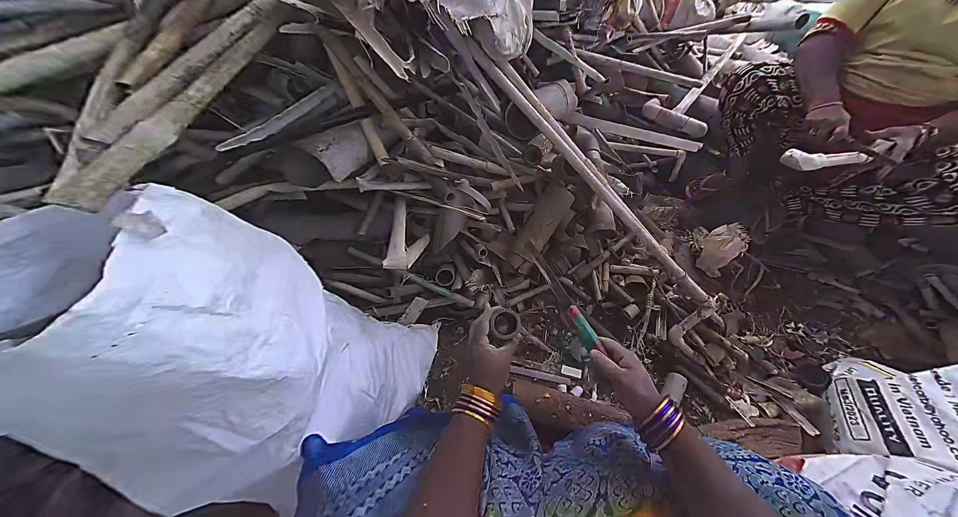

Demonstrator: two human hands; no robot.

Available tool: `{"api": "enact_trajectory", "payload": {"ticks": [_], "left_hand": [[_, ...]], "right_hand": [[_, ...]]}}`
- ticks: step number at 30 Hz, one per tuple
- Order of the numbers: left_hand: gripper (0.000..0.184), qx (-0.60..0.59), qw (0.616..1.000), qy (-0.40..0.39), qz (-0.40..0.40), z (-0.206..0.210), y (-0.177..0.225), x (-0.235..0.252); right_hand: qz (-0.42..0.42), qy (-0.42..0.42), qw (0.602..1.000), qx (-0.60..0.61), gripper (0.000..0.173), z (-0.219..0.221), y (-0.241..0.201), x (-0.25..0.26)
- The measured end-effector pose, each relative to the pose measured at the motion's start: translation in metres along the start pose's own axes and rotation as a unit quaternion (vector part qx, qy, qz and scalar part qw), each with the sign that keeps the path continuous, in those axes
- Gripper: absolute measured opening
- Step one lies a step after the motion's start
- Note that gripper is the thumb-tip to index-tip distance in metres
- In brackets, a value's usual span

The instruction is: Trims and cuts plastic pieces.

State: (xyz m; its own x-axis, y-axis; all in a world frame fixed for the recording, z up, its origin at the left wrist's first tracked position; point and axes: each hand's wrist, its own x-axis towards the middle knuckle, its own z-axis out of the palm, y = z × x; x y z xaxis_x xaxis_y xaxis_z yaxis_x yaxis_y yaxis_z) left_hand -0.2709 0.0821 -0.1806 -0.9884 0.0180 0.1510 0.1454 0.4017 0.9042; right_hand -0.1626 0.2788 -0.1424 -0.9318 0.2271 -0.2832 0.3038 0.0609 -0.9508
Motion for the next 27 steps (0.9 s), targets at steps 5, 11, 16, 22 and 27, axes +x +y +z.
{"api": "enact_trajectory", "payload": {"ticks": [5,11,16,22,27], "left_hand": [[0.061,-0.051,0.998,0.031,0.019,0.001,0.000,0.005],[0.063,-0.046,0.999,-0.010,-0.003,-0.002,0.007,0.003],[0.066,-0.056,0.996,-0.066,-0.001,-0.007,0.008,-0.005],[0.031,0.046,0.872,0.283,0.397,-0.087,0.055,0.002],[0.028,0.230,0.742,0.473,0.416,-0.236,0.105,0.045]], "right_hand": [[0.008,-0.089,0.992,0.092,0.025,0.000,-0.001,-0.006],[0.052,-0.001,0.991,0.126,0.023,0.004,0.001,0.004],[0.066,-0.075,0.993,0.067,0.021,0.006,0.021,0.012],[0.103,0.084,0.991,0.000,0.027,0.007,0.042,0.026],[0.106,0.113,0.987,0.037,0.027,0.014,0.034,0.018]]}}
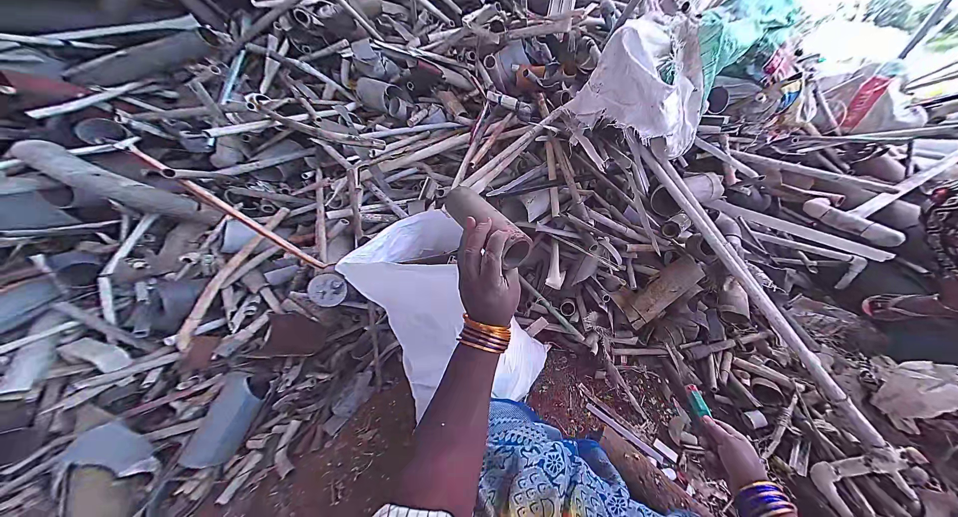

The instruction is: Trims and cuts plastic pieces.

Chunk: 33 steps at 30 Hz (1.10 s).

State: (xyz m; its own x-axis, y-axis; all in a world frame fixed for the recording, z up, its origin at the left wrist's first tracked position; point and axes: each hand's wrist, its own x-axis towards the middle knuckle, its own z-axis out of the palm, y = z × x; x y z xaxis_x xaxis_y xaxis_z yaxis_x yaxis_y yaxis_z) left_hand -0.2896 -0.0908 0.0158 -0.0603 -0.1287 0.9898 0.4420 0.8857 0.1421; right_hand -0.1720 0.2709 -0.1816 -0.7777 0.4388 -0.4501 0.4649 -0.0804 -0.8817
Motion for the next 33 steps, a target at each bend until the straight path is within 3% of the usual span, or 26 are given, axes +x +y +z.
{"api": "enact_trajectory", "payload": {"ticks": [1,2,4,5,6,10,12,14,16,18,19,21,22,23,24,27,29,33], "left_hand": [[0.035,0.050,0.996,-0.066,-0.043,-0.009,-0.017,0.018],[0.043,0.095,0.973,-0.180,-0.111,-0.020,-0.029,0.036],[0.054,0.126,0.878,-0.404,-0.224,-0.034,-0.052,0.067],[0.054,0.110,0.840,-0.464,-0.260,-0.037,-0.061,0.073],[0.050,0.085,0.824,-0.482,-0.286,-0.041,-0.064,0.071],[0.050,-0.001,0.896,-0.378,-0.232,-0.059,-0.024,0.041],[0.054,-0.074,0.912,-0.343,-0.210,-0.057,0.006,0.015],[0.052,-0.144,0.895,-0.355,-0.227,-0.051,0.048,-0.021],[0.050,-0.181,0.849,-0.425,-0.258,-0.039,0.091,-0.068],[0.053,-0.173,0.754,-0.570,-0.275,-0.027,0.123,-0.116],[0.060,-0.143,0.677,-0.675,-0.254,-0.020,0.132,-0.138],[0.073,-0.060,0.475,-0.864,-0.153,-0.003,0.141,-0.176],[0.076,-0.031,0.385,-0.917,-0.105,0.005,0.146,-0.189],[0.074,-0.026,0.332,-0.940,-0.078,0.012,0.149,-0.199],[0.072,-0.041,0.320,-0.943,-0.080,0.018,0.153,-0.203],[0.067,-0.117,0.406,-0.895,-0.140,0.040,0.159,-0.203],[0.067,-0.122,0.431,-0.881,-0.153,0.049,0.162,-0.206],[0.069,-0.098,0.369,-0.917,-0.116,0.061,0.170,-0.210]], "right_hand": [[0.001,-0.009,1.000,0.006,0.027,0.002,-0.002,-0.004],[0.002,-0.018,1.000,0.010,0.026,0.004,-0.004,-0.008],[0.005,-0.030,0.999,0.010,0.026,0.006,-0.008,-0.014],[0.008,-0.035,0.999,0.010,0.026,0.005,-0.010,-0.017],[0.011,-0.036,0.999,0.012,0.026,0.003,-0.012,-0.020],[0.018,-0.025,0.999,0.037,0.026,-0.013,-0.028,-0.028],[-0.009,-0.005,1.000,0.008,0.028,-0.032,-0.030,-0.020],[-0.041,0.019,0.995,-0.090,0.031,-0.057,-0.032,-0.013],[-0.064,0.043,0.977,-0.197,0.030,-0.084,-0.041,-0.013],[-0.058,0.046,0.956,-0.283,0.031,-0.107,-0.052,-0.013],[-0.049,0.039,0.945,-0.322,0.032,-0.116,-0.056,-0.011],[-0.016,0.015,0.920,-0.391,0.034,-0.129,-0.060,-0.007],[0.008,0.004,0.908,-0.419,0.036,-0.134,-0.061,-0.003],[0.032,-0.004,0.895,-0.446,0.037,-0.139,-0.057,0.003],[0.054,-0.009,0.880,-0.471,0.038,-0.144,-0.050,0.011],[0.137,-0.004,0.846,-0.515,0.040,-0.148,-0.034,0.029],[0.194,0.009,0.829,-0.524,0.035,-0.144,-0.031,0.030],[0.249,0.000,0.804,-0.540,0.034,-0.140,-0.015,0.044]]}}
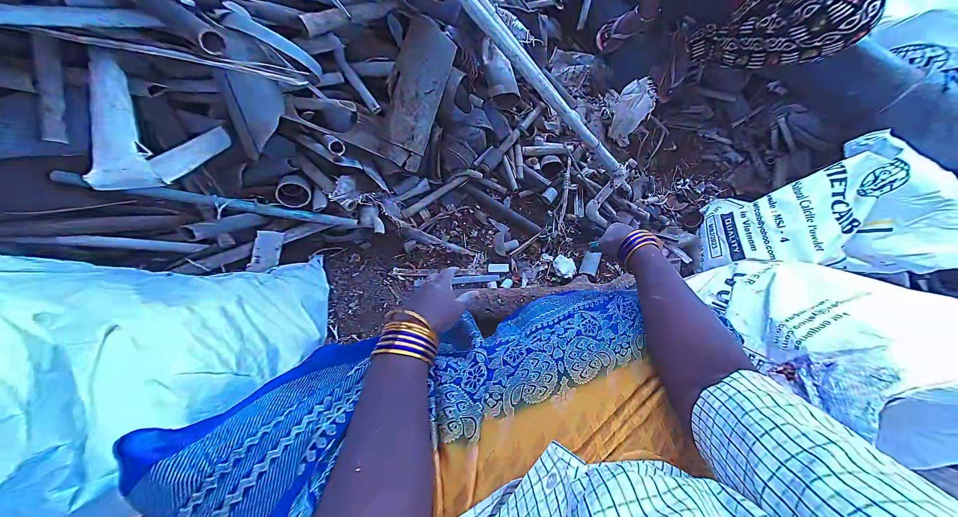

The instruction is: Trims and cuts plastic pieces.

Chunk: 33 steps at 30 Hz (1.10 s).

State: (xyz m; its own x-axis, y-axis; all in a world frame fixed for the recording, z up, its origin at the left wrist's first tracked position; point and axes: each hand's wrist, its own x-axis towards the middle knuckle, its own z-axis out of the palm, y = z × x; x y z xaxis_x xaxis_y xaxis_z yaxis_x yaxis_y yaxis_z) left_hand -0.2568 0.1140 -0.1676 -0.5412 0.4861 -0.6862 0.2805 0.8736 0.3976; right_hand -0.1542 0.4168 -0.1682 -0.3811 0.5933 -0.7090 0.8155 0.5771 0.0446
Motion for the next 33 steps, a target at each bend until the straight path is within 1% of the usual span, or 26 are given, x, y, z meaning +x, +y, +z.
{"api": "enact_trajectory", "payload": {"ticks": [2,5,8,10,12,13,15,16,19,21,23,25,27,29,31,33], "left_hand": [[0.070,-0.004,1.000,-0.013,0.010,0.000,0.003,0.005],[0.070,-0.020,1.000,-0.006,0.014,-0.003,0.002,0.013],[0.069,-0.017,1.000,-0.011,0.008,-0.005,-0.001,0.018],[0.068,-0.017,1.000,-0.018,0.005,-0.007,-0.003,0.018],[0.068,-0.022,1.000,-0.020,0.001,-0.009,-0.005,0.017],[0.069,-0.026,1.000,-0.017,-0.002,-0.009,-0.006,0.017],[0.068,-0.037,0.999,-0.009,-0.005,-0.008,-0.008,0.016],[0.068,-0.038,0.999,-0.006,-0.007,-0.008,-0.009,0.015],[0.069,-0.036,0.999,-0.011,-0.014,-0.007,-0.013,0.012],[0.069,-0.041,0.999,-0.005,-0.015,-0.006,-0.015,0.009],[0.069,-0.043,0.999,-0.001,-0.019,-0.007,-0.017,0.007],[0.069,-0.039,0.999,-0.003,-0.021,-0.006,-0.019,0.006],[0.069,-0.031,0.999,-0.012,-0.024,-0.007,-0.020,0.006],[0.069,-0.026,0.999,-0.015,-0.025,-0.009,-0.020,0.004],[0.069,-0.028,0.999,-0.015,-0.024,-0.009,-0.022,0.003],[0.069,-0.035,0.999,-0.012,-0.021,-0.008,-0.024,0.003]], "right_hand": [[0.007,-0.021,0.999,-0.037,0.038,0.010,-0.002,0.015],[0.000,-0.035,0.997,-0.075,0.041,0.032,-0.002,0.040],[-0.028,-0.063,0.992,-0.102,0.037,0.046,-0.012,0.051],[-0.025,-0.074,0.995,-0.069,0.039,0.040,-0.026,0.041],[-0.059,-0.090,0.994,-0.023,0.040,0.035,-0.034,0.037],[-0.078,-0.092,0.993,0.004,0.043,0.034,-0.038,0.036],[-0.105,-0.094,0.988,0.063,0.037,0.033,-0.044,0.030],[-0.110,-0.095,0.987,0.071,0.035,0.029,-0.047,0.025],[-0.119,-0.058,0.991,0.009,0.036,0.013,-0.049,0.017],[-0.111,-0.013,0.993,-0.036,0.036,0.008,-0.047,0.018],[-0.112,0.019,0.992,-0.048,0.036,0.015,-0.049,0.022],[-0.106,0.032,0.992,-0.052,0.035,0.034,-0.053,0.031],[-0.118,-0.007,0.991,-0.066,0.037,0.052,-0.058,0.038],[-0.163,-0.069,0.981,-0.081,0.040,0.066,-0.062,0.045],[-0.208,-0.109,0.967,-0.097,0.041,0.067,-0.070,0.038],[-0.247,-0.144,0.953,-0.104,0.043,0.062,-0.079,0.019]]}}
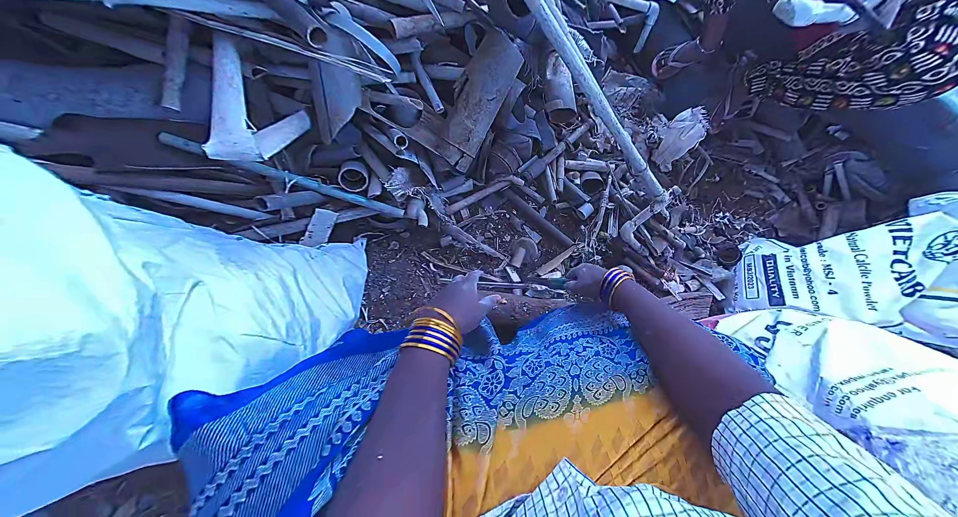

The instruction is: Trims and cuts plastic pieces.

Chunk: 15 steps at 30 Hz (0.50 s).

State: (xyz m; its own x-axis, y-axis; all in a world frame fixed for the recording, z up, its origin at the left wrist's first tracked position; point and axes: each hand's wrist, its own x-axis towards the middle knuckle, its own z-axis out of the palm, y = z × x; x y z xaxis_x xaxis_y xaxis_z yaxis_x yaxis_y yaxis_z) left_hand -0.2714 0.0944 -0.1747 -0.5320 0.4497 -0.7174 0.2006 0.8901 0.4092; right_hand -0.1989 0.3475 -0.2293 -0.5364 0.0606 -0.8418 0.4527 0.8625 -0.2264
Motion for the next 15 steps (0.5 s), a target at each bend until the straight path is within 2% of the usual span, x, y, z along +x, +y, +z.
{"api": "enact_trajectory", "payload": {"ticks": [2,5,8,11,13,15], "left_hand": [[0.068,-0.008,1.000,0.001,0.001,0.001,-0.002,0.000],[0.069,-0.018,1.000,0.008,0.002,0.003,-0.004,-0.001],[0.070,-0.019,1.000,0.008,0.001,0.003,-0.006,-0.005],[0.070,-0.010,1.000,0.006,0.001,0.002,-0.006,-0.009],[0.070,-0.014,1.000,0.007,0.001,0.003,-0.005,-0.008],[0.070,-0.018,1.000,0.004,0.001,0.004,-0.003,-0.006]], "right_hand": [[-0.023,-0.010,1.000,-0.007,0.043,-0.005,-0.012,-0.015],[-0.008,0.060,0.998,0.019,0.036,-0.018,-0.005,-0.029],[0.087,0.126,0.988,0.008,0.039,-0.035,0.013,-0.031],[0.190,0.180,0.965,0.000,0.035,-0.031,0.027,-0.024],[0.217,0.174,0.961,0.003,0.036,-0.021,0.032,-0.016],[0.203,0.134,0.970,0.010,0.039,-0.011,0.036,-0.006]]}}
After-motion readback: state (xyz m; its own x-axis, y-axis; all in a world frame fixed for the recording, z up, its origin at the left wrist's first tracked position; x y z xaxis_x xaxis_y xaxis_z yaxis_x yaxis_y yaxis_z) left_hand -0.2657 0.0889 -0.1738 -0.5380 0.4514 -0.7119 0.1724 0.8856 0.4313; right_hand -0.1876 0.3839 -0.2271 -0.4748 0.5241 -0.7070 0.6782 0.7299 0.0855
